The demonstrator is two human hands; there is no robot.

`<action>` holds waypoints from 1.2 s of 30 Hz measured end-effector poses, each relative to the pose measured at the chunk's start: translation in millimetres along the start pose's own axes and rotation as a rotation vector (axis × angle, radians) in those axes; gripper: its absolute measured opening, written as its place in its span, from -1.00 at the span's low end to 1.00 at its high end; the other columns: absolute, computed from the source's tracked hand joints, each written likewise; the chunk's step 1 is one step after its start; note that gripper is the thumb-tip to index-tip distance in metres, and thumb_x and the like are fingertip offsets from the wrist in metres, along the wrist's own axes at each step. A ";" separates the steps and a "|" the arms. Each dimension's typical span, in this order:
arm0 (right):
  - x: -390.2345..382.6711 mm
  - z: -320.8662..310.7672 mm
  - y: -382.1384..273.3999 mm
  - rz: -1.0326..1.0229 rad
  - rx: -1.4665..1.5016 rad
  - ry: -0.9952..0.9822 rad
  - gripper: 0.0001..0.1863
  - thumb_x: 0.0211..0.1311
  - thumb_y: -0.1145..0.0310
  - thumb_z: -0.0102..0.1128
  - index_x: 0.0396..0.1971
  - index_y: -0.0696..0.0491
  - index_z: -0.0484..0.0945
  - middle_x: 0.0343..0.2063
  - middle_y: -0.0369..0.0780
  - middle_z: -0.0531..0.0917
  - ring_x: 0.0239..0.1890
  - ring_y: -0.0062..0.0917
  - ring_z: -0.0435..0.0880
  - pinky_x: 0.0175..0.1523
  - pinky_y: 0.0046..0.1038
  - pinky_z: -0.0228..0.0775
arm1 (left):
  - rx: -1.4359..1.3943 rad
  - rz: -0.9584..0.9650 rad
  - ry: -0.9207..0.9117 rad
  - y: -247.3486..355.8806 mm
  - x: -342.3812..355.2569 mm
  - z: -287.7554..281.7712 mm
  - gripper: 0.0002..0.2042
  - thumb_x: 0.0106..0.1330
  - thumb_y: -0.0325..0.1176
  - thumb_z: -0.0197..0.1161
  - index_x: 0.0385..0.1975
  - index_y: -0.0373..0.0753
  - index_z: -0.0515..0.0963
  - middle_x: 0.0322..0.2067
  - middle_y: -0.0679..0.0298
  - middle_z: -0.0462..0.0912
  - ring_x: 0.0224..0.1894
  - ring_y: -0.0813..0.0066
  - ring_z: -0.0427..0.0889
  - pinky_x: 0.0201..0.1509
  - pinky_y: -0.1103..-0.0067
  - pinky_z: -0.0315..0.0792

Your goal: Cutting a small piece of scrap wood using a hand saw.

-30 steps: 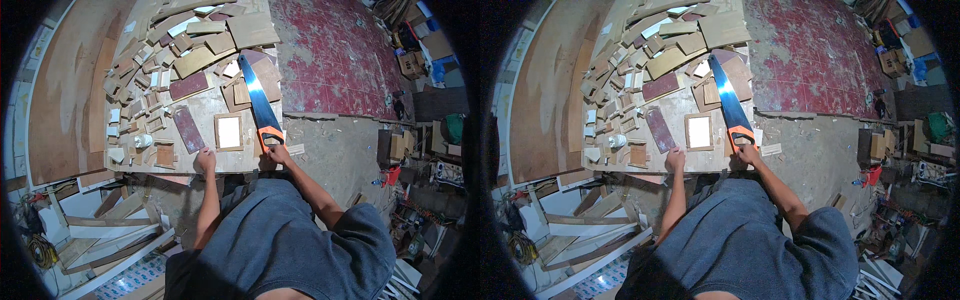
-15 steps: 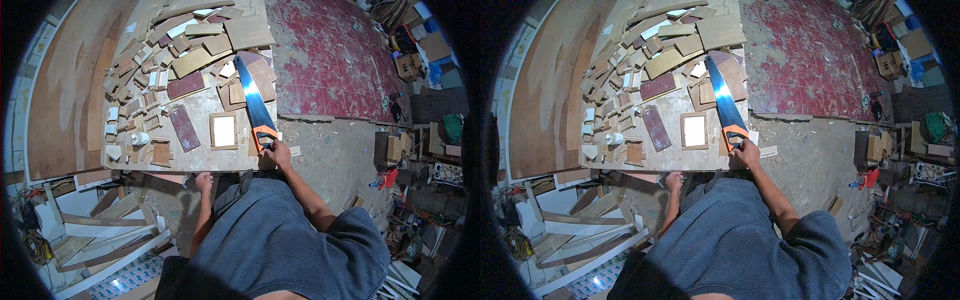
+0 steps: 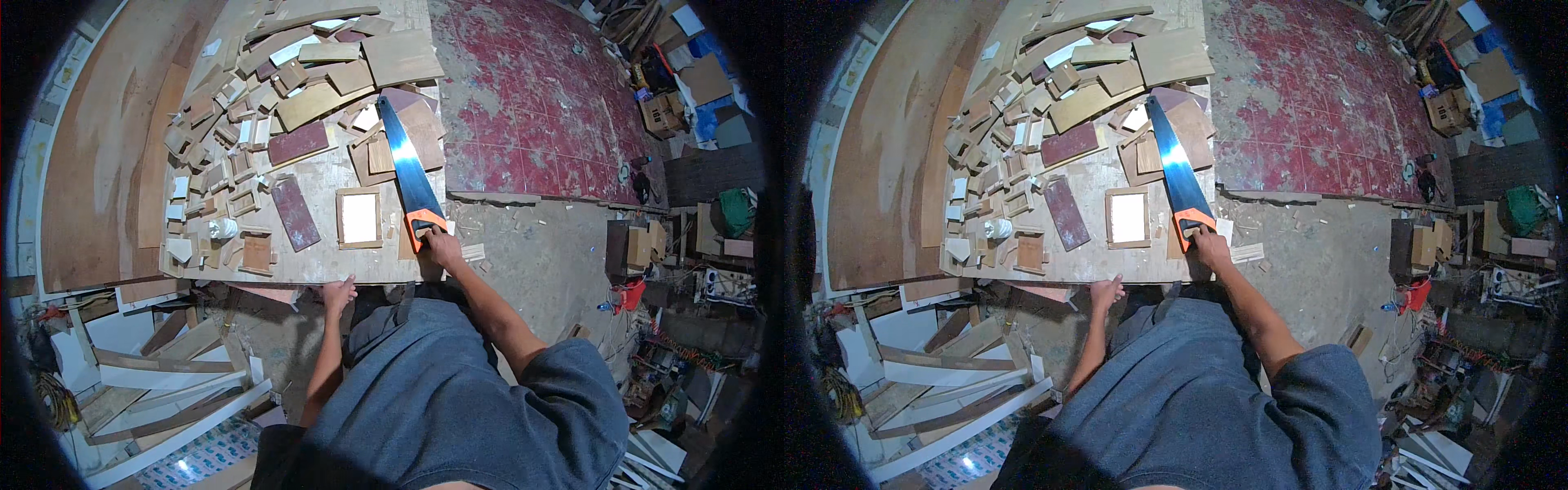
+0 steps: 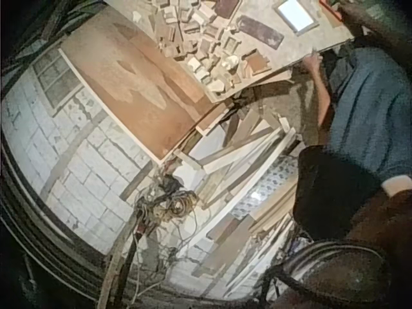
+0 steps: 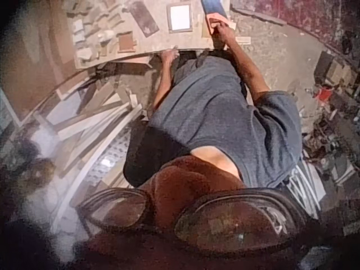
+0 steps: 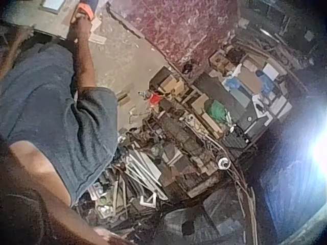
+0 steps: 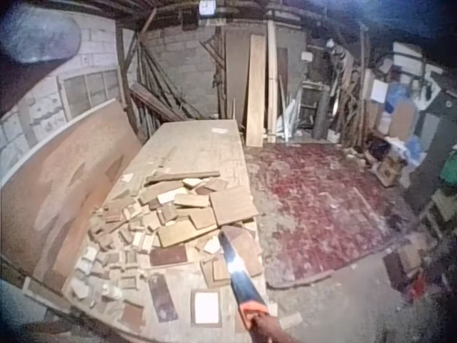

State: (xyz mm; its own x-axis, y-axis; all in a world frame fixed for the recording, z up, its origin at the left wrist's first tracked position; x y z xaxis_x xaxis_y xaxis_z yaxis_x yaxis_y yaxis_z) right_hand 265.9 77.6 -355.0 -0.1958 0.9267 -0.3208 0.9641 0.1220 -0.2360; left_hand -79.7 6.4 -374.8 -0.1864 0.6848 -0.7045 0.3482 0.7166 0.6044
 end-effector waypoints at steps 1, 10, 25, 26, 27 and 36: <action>5.7 0.1 3.6 0.004 0.001 0.001 -0.57 -0.08 0.47 0.30 -0.10 0.03 0.47 -0.13 -0.13 0.56 -0.22 -0.19 0.70 -0.26 -0.17 0.59 | -0.039 0.012 -0.050 5.5 -1.0 7.3 -0.60 0.25 -0.07 0.39 -0.56 -0.35 0.65 -0.62 0.20 0.70 -0.67 0.57 0.57 -0.59 0.61 0.41; 1.2 -23.5 5.8 -0.229 0.058 0.113 -0.44 -0.09 0.05 0.42 -0.19 0.10 0.44 -0.22 -0.15 0.59 -0.34 -0.25 0.71 -0.32 -0.21 0.57 | -0.068 0.071 -0.187 27.1 -1.2 64.3 -0.72 0.32 -0.21 0.33 -0.43 -0.35 0.61 -0.54 0.19 0.71 -0.65 0.57 0.58 -0.58 0.62 0.43; -62.7 -101.4 62.2 -0.391 0.396 0.594 -0.60 -0.27 0.32 0.38 -0.38 0.10 0.41 -0.52 -0.13 0.44 -0.56 -0.21 0.56 -0.48 -0.23 0.40 | 0.515 0.381 -0.099 106.9 -9.4 135.4 -0.72 0.17 -0.15 0.41 -0.26 -0.20 0.66 -0.43 0.10 0.73 -0.30 0.16 0.72 -0.20 0.33 0.56; -68.5 -113.1 64.8 -0.429 0.433 0.622 -0.74 -0.11 0.40 0.32 -0.42 0.14 0.46 -0.55 -0.11 0.45 -0.62 -0.21 0.51 -0.51 -0.25 0.38 | 0.612 0.410 -0.118 111.2 -9.6 139.6 -0.70 0.17 -0.13 0.41 -0.26 -0.21 0.66 -0.40 0.06 0.73 -0.26 0.10 0.72 -0.18 0.29 0.56; -75.2 -123.6 71.3 -0.425 0.424 0.625 -0.74 -0.11 0.40 0.32 -0.42 0.14 0.46 -0.55 -0.11 0.45 -0.62 -0.21 0.51 -0.51 -0.25 0.38 | 0.608 0.419 -0.124 120.0 -10.6 144.6 -0.70 0.17 -0.13 0.41 -0.26 -0.21 0.66 -0.40 0.06 0.73 -0.26 0.10 0.72 -0.18 0.29 0.56; -136.8 -158.9 69.2 -0.189 0.499 0.753 -0.78 -0.12 0.46 0.31 -0.41 0.14 0.52 -0.53 -0.12 0.53 -0.56 -0.17 0.56 -0.44 -0.26 0.40 | 0.702 0.569 -0.254 130.8 2.9 172.0 -0.70 0.12 -0.21 0.40 -0.23 -0.27 0.64 -0.31 -0.03 0.70 -0.17 -0.02 0.69 -0.08 0.21 0.54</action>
Point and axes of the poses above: each hand's wrist, its own x-axis towards the middle knuckle, its own z-axis out of the palm, y = z × x, the point moved 4 cm from there along x, towards the middle knuckle
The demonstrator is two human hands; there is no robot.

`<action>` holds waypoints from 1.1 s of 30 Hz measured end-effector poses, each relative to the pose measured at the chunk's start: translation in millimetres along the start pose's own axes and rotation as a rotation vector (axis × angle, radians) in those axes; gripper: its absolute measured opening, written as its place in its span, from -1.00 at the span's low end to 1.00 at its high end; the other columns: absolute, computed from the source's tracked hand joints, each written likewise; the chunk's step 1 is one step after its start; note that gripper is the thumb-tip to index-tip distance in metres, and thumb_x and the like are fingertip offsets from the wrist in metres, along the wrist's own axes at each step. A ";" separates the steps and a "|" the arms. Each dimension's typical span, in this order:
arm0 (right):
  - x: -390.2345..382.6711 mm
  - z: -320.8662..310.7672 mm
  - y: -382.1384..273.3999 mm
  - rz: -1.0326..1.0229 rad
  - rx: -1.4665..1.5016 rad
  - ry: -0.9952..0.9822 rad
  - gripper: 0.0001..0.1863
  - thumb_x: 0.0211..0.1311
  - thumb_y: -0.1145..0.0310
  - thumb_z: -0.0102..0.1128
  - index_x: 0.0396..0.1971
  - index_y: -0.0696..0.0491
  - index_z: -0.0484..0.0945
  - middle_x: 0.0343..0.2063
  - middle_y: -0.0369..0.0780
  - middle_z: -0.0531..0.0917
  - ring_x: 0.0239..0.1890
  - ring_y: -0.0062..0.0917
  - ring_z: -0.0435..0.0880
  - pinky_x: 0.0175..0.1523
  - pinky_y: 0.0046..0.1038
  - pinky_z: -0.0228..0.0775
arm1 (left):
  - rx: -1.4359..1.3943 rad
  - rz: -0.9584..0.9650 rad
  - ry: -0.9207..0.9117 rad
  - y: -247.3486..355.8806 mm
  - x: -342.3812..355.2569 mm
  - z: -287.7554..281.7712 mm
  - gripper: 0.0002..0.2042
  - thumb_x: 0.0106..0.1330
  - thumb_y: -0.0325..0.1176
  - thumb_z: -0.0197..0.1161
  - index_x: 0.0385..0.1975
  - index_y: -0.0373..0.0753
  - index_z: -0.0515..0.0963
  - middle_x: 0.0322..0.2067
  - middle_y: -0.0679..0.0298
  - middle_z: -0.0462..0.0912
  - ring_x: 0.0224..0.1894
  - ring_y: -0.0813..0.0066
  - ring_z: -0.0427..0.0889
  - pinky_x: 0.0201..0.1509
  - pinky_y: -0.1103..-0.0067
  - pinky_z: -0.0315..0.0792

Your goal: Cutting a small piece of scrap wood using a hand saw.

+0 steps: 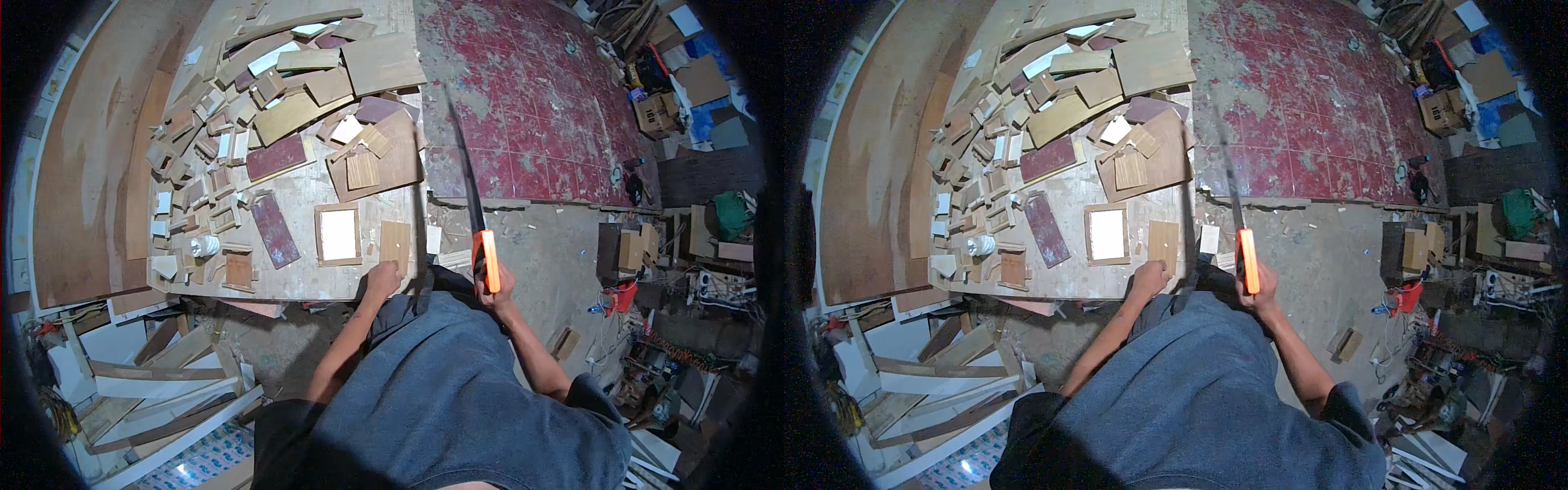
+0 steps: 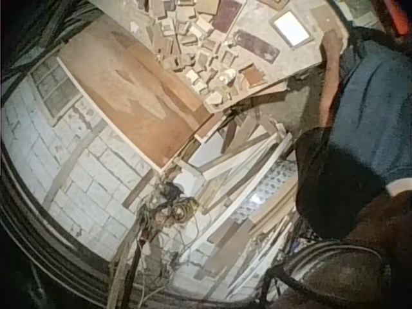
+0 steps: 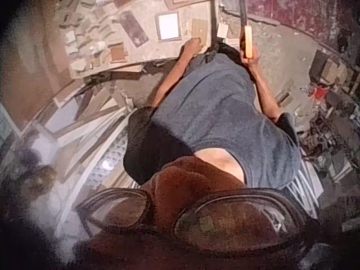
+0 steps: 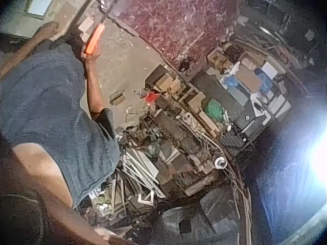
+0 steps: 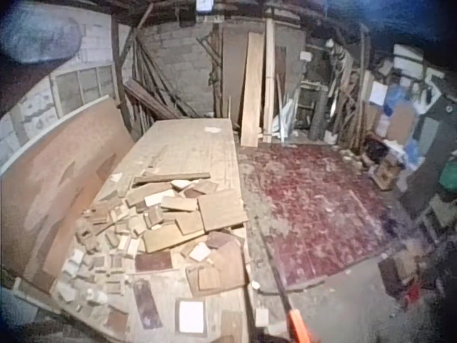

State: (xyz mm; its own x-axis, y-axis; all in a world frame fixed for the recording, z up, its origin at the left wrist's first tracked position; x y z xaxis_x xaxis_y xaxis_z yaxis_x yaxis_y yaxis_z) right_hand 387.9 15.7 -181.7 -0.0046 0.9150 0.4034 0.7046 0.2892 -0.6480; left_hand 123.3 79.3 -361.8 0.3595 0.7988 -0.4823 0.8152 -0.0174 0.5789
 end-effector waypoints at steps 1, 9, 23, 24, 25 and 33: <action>-1.4 -2.4 -7.4 0.091 -0.022 0.047 -0.80 -0.11 0.49 0.30 -0.42 0.14 0.51 -0.52 -0.11 0.55 -0.54 -0.17 0.58 -0.42 -0.26 0.41 | 0.039 0.083 -0.006 1.0 0.1 1.2 -0.71 0.13 -0.23 0.40 -0.25 -0.30 0.62 -0.32 -0.04 0.68 -0.18 -0.03 0.69 -0.11 0.19 0.55; -69.6 -10.8 -44.8 0.524 -0.092 0.315 -0.88 0.11 0.46 0.24 -0.41 0.18 0.54 -0.56 -0.14 0.55 -0.51 -0.33 0.57 -0.31 -0.37 0.41 | 0.139 0.221 0.141 -7.4 -11.0 -8.5 -0.72 0.13 -0.39 0.40 -0.22 -0.36 0.53 -0.24 0.03 0.59 -0.19 0.01 0.67 -0.15 0.25 0.58; -93.2 -30.4 49.0 0.924 0.276 0.245 -0.83 0.22 0.36 0.20 -0.43 0.18 0.56 -0.61 -0.31 0.56 -0.54 -0.64 0.52 -0.40 -0.49 0.36 | 0.088 -0.110 0.424 30.4 -4.1 -12.0 -0.29 -0.04 -0.29 0.55 0.10 -0.42 0.35 0.04 -0.09 0.35 0.10 -0.11 0.39 0.16 0.15 0.36; -87.6 -33.3 62.9 0.896 0.260 0.203 -0.82 0.21 0.36 0.21 -0.43 0.19 0.56 -0.62 -0.29 0.56 -0.54 -0.63 0.52 -0.39 -0.47 0.37 | 0.062 -0.204 0.344 34.8 -4.1 -4.9 -0.16 -0.12 -0.27 0.59 0.15 -0.42 0.24 0.10 -0.12 0.26 0.15 -0.14 0.27 0.24 0.14 0.26; -82.8 -36.3 75.9 0.869 0.242 0.161 -0.81 0.21 0.35 0.22 -0.43 0.19 0.55 -0.62 -0.26 0.56 -0.53 -0.61 0.53 -0.38 -0.44 0.37 | 0.064 -0.224 0.355 41.8 -0.9 -2.5 -0.16 -0.12 -0.27 0.59 0.15 -0.42 0.24 0.10 -0.12 0.26 0.15 -0.14 0.27 0.24 0.14 0.26; -44.6 -51.8 133.8 0.765 0.207 -0.053 -0.77 0.16 0.32 0.26 -0.42 0.21 0.55 -0.64 -0.19 0.55 -0.55 -0.54 0.54 -0.37 -0.40 0.38 | 0.097 -0.378 0.362 73.7 16.7 10.7 -0.09 -0.15 -0.27 0.55 0.22 -0.37 0.16 0.09 -0.07 0.22 0.15 -0.08 0.26 0.26 0.17 0.25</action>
Point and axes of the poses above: each hand's wrist, its own x-axis towards the middle knuckle, its own z-axis out of the palm, y = z × x, the point moved 4 cm from there along x, towards the middle knuckle
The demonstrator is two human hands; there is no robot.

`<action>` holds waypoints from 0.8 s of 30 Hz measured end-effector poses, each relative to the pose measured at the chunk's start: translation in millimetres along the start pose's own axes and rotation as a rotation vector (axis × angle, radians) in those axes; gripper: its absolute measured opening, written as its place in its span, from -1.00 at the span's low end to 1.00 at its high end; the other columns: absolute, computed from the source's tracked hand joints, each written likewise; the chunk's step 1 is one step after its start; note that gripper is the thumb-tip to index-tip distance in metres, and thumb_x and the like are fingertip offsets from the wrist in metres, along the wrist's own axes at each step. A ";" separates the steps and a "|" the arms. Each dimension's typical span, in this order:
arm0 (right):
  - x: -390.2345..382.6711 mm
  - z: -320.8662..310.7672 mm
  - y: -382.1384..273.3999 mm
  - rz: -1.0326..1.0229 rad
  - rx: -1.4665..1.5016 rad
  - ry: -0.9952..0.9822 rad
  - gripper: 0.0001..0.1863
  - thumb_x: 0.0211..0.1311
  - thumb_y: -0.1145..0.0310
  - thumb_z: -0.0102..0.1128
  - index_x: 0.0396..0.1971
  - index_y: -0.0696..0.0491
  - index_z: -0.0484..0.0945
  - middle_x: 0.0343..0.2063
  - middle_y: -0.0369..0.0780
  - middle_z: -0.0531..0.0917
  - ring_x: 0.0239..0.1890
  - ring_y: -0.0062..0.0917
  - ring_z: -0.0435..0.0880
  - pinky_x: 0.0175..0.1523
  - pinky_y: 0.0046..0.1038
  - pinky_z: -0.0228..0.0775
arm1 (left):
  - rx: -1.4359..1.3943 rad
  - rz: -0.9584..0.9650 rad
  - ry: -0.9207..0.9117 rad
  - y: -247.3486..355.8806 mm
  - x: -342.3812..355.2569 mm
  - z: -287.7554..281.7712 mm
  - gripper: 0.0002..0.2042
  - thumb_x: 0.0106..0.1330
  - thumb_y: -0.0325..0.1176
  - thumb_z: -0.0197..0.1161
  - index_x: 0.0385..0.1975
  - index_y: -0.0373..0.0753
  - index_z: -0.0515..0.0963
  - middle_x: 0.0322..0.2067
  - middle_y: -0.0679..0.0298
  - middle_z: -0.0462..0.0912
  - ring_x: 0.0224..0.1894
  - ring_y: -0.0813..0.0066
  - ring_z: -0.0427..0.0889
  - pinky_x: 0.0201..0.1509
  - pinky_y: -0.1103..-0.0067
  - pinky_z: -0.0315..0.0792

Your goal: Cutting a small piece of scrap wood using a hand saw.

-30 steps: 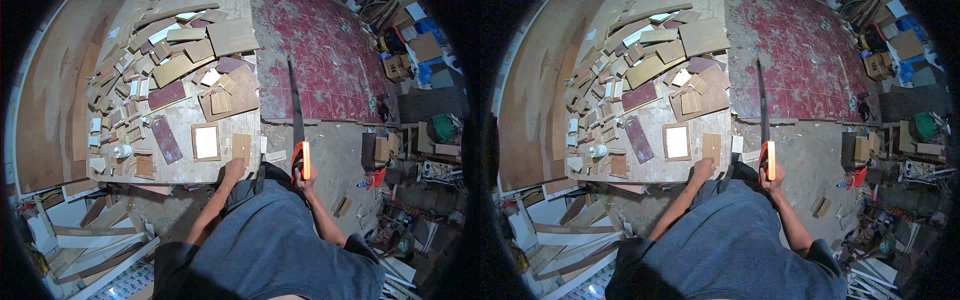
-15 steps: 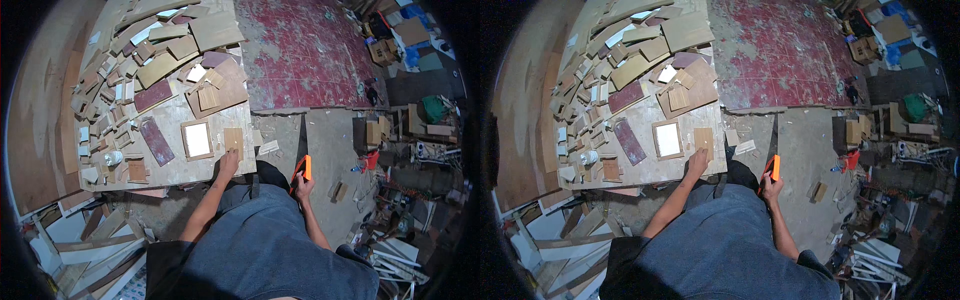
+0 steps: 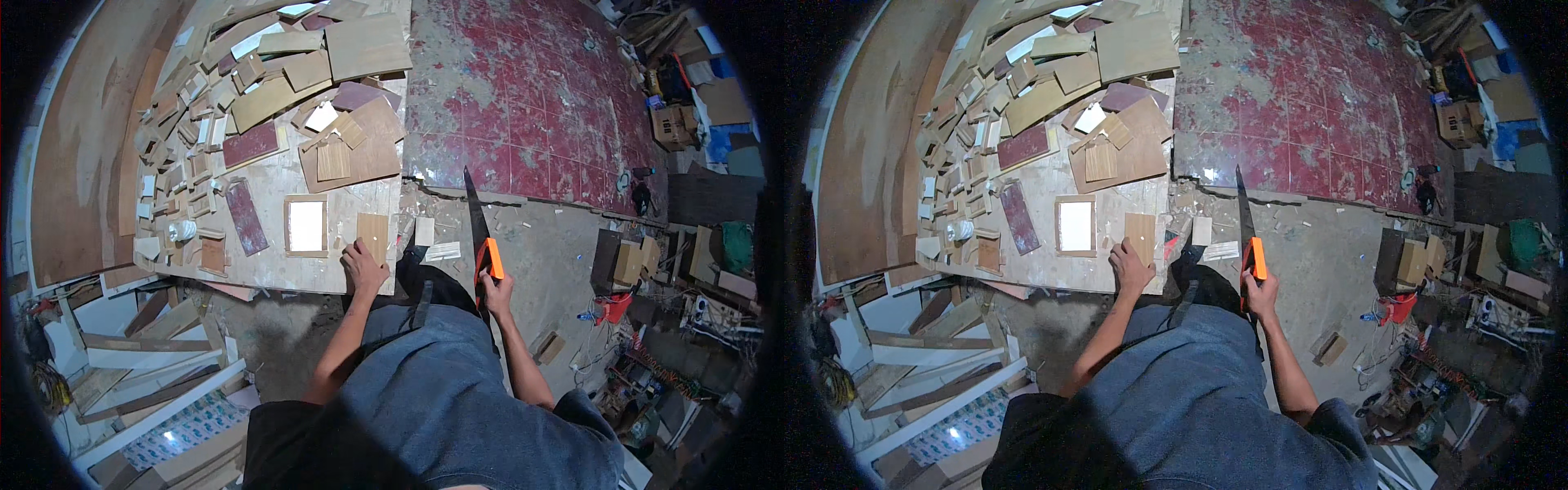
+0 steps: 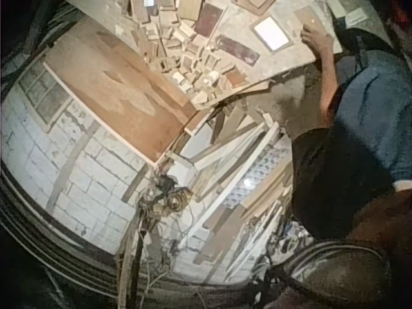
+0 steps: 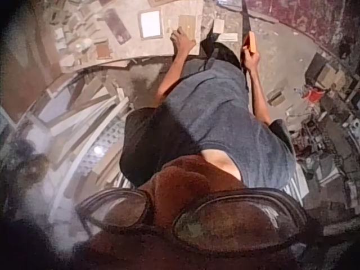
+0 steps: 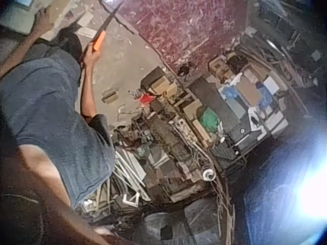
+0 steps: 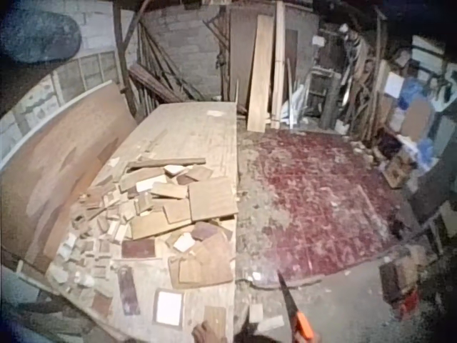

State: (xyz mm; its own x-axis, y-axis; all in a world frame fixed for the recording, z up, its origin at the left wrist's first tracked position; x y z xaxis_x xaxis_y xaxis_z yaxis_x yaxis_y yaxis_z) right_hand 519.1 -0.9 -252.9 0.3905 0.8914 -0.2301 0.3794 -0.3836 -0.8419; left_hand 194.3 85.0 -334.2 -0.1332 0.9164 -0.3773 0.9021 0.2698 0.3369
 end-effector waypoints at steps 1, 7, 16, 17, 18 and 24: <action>2.7 1.1 -2.4 0.014 -0.004 -0.012 -0.76 0.16 0.31 0.26 -0.43 0.21 0.56 -0.64 -0.19 0.56 -0.56 -0.54 0.54 -0.37 -0.41 0.38 | 0.005 -0.008 -0.004 2.9 0.5 2.8 -0.09 -0.15 -0.27 0.55 0.22 -0.37 0.16 0.09 -0.07 0.22 0.15 -0.08 0.26 0.26 0.17 0.25; 2.0 23.5 -4.9 0.144 0.154 -0.077 -0.83 0.16 0.36 0.26 -0.42 0.17 0.58 -0.65 -0.29 0.55 -0.56 -0.62 0.51 -0.39 -0.47 0.36 | 0.003 0.158 -0.005 26.6 2.0 12.3 -0.06 -0.13 -0.20 0.54 0.26 -0.39 0.14 0.08 -0.08 0.22 0.12 -0.08 0.27 0.23 0.17 0.29; -19.7 48.4 -20.1 0.166 0.212 -0.162 -0.83 0.18 0.36 0.24 -0.39 0.17 0.58 -0.58 -0.25 0.60 -0.49 -0.57 0.56 -0.31 -0.43 0.39 | 0.071 0.170 -0.090 30.4 8.8 12.6 -0.02 -0.11 -0.16 0.56 0.30 -0.38 0.10 0.07 -0.09 0.22 0.10 -0.08 0.29 0.19 0.16 0.33; -19.8 51.2 -21.2 0.166 0.167 -0.175 -0.81 0.19 0.34 0.24 -0.37 0.18 0.58 -0.56 -0.22 0.62 -0.47 -0.54 0.58 -0.30 -0.42 0.40 | 0.050 0.156 -0.106 28.4 9.7 12.2 -0.01 -0.12 -0.15 0.58 0.29 -0.37 0.11 0.06 -0.09 0.23 0.10 -0.08 0.30 0.19 0.17 0.34; -19.2 53.9 -23.5 0.165 0.120 -0.190 -0.80 0.19 0.33 0.24 -0.35 0.18 0.59 -0.53 -0.20 0.64 -0.46 -0.52 0.59 -0.28 -0.40 0.41 | 0.028 0.139 -0.122 26.6 9.9 12.6 -0.01 -0.14 -0.15 0.59 0.28 -0.37 0.12 0.06 -0.08 0.24 0.09 -0.08 0.31 0.18 0.17 0.34; 20.1 105.3 5.9 0.299 0.321 -0.173 -0.84 0.23 0.35 0.28 -0.37 0.15 0.61 -0.54 -0.32 0.64 -0.55 -0.69 0.51 -0.40 -0.54 0.36 | 0.041 0.151 -0.116 35.3 19.7 8.1 -0.05 -0.16 -0.19 0.63 0.23 -0.35 0.16 0.03 -0.05 0.28 0.09 -0.06 0.34 0.18 0.23 0.36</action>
Point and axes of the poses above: each hand's wrist, its own x-axis towards the middle knuckle, its own z-axis out of the palm, y = z × x, the point moved 4 cm from there along x, towards the middle knuckle
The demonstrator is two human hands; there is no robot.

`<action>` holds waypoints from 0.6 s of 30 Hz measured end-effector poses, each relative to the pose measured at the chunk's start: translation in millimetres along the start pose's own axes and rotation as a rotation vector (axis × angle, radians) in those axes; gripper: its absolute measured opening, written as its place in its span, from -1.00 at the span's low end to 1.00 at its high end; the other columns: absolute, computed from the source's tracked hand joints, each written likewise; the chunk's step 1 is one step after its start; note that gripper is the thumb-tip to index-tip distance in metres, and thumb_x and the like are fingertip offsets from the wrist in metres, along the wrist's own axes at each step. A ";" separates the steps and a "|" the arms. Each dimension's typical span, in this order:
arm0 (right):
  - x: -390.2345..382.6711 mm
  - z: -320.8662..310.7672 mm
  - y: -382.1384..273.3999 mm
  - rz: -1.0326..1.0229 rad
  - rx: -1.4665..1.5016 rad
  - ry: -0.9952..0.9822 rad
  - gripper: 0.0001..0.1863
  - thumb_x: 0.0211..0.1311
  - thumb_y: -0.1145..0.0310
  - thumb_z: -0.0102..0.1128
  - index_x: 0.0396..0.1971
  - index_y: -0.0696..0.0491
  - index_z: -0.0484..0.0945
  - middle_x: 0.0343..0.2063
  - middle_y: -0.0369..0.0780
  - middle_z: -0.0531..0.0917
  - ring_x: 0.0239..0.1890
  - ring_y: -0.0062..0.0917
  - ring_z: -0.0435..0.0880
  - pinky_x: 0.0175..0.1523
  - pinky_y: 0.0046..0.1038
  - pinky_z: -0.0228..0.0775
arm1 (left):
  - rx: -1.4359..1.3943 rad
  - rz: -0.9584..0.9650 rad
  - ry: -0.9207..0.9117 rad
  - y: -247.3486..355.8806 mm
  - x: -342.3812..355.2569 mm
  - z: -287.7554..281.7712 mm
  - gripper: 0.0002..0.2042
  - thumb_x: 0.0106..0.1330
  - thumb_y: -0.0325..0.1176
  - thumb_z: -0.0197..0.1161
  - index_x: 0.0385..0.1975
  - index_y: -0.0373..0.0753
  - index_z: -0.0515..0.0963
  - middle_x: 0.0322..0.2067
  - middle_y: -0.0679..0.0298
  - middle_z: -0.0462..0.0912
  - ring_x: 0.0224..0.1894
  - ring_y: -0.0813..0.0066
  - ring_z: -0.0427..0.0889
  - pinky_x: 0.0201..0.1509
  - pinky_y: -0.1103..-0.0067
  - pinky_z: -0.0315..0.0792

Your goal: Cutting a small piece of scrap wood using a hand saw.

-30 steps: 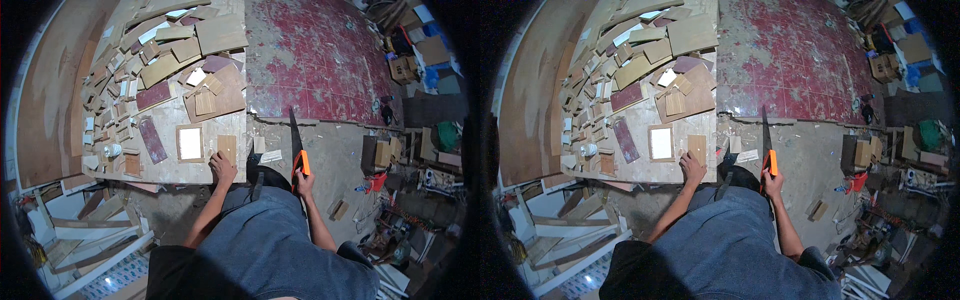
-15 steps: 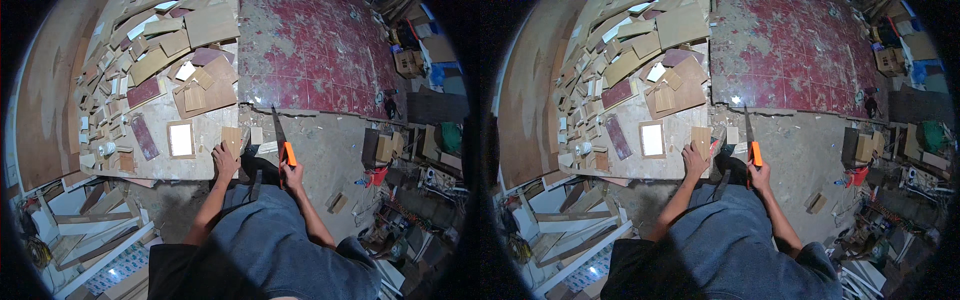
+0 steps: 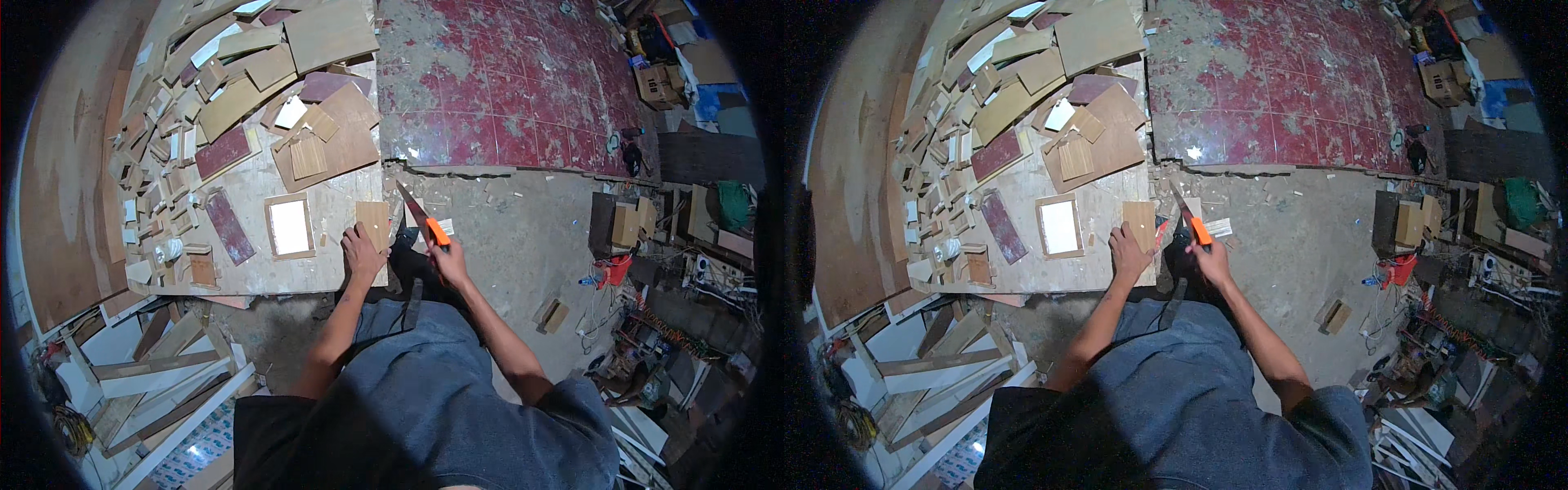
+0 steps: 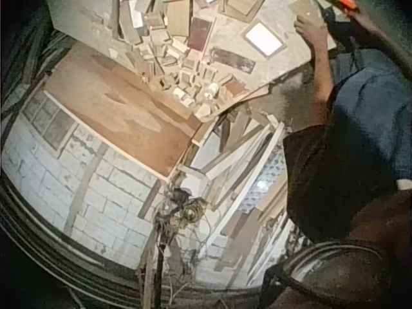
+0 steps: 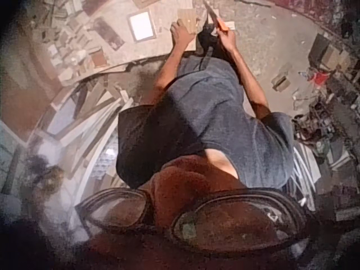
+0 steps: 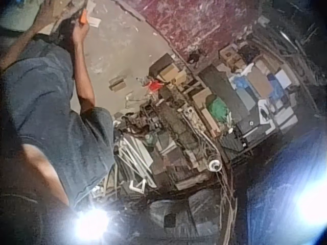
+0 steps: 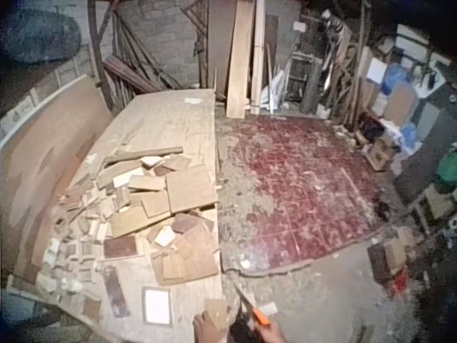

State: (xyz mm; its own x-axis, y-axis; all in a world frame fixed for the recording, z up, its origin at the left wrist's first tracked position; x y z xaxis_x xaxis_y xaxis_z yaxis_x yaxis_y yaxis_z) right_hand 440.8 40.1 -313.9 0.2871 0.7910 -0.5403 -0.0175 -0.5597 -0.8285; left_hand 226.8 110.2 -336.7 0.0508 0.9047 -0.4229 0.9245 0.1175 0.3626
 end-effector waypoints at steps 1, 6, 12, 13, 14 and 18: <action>15.0 9.9 9.0 0.003 -0.002 -0.012 -0.84 0.23 0.35 0.28 -0.37 0.15 0.61 -0.54 -0.32 0.64 -0.55 -0.69 0.51 -0.40 -0.54 0.36 | 0.001 -0.013 0.001 -3.3 -0.5 -0.4 -0.05 -0.16 -0.19 0.63 0.23 -0.35 0.16 0.03 -0.05 0.28 0.09 -0.06 0.34 0.18 0.23 0.36; 72.5 60.9 61.7 0.014 -0.251 -0.079 -0.77 0.11 0.35 0.44 -0.34 0.17 0.62 -0.43 -0.27 0.70 -0.46 -0.61 0.60 -0.23 -0.48 0.46 | 0.079 0.057 -0.059 -5.5 -0.8 4.0 -0.17 -0.06 -0.30 0.57 0.20 -0.40 0.21 0.02 -0.07 0.32 0.07 -0.07 0.40 0.17 0.28 0.36; 93.6 90.9 86.5 -0.007 -0.296 -0.035 -0.65 -0.05 0.21 0.54 -0.39 0.15 0.66 -0.54 -0.20 0.70 -0.50 -0.51 0.61 -0.29 -0.36 0.45 | 0.138 0.027 -0.098 -0.3 8.0 8.2 -0.25 -0.03 -0.37 0.55 0.15 -0.37 0.24 0.02 -0.05 0.34 0.07 -0.01 0.42 0.18 0.30 0.38; 95.1 95.4 92.2 0.066 -0.316 -0.057 -0.66 -0.04 0.21 0.53 -0.45 0.18 0.65 -0.57 -0.15 0.67 -0.52 -0.49 0.60 -0.31 -0.34 0.44 | 0.141 0.015 -0.100 -3.6 7.7 8.3 -0.25 -0.03 -0.37 0.55 0.15 -0.37 0.24 0.02 -0.05 0.34 0.07 -0.01 0.42 0.18 0.30 0.38; 95.7 98.2 95.0 0.069 -0.316 -0.067 -0.66 -0.04 0.21 0.53 -0.45 0.18 0.65 -0.57 -0.15 0.67 -0.52 -0.49 0.60 -0.31 -0.34 0.44 | 0.158 0.008 -0.087 -6.6 7.3 7.6 -0.27 -0.03 -0.36 0.54 0.13 -0.36 0.25 0.01 -0.04 0.34 0.07 -0.01 0.43 0.16 0.29 0.39; 105.3 82.0 127.6 0.167 -0.275 -0.102 -0.68 -0.02 0.22 0.52 -0.45 0.18 0.66 -0.59 -0.21 0.63 -0.55 -0.56 0.54 -0.36 -0.36 0.41 | 0.121 -0.062 -0.156 4.1 11.4 5.3 -0.32 -0.01 -0.40 0.51 0.11 -0.26 0.25 0.07 0.01 0.32 0.14 -0.04 0.43 0.16 0.32 0.45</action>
State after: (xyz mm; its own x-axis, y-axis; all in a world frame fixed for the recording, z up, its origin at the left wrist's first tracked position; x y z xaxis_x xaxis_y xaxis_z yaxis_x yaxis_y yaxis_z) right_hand 390.3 72.3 -488.6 0.2040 0.6959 -0.6885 0.2071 -0.7181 -0.6645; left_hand 233.2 118.9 -344.5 0.0418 0.8219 -0.5681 0.9659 0.1121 0.2334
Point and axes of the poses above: each hand's wrist, its own x-axis towards the middle knuckle, its own z-axis out of the palm, y = z × x, the point moved 4 cm from there along x, towards the middle knuckle
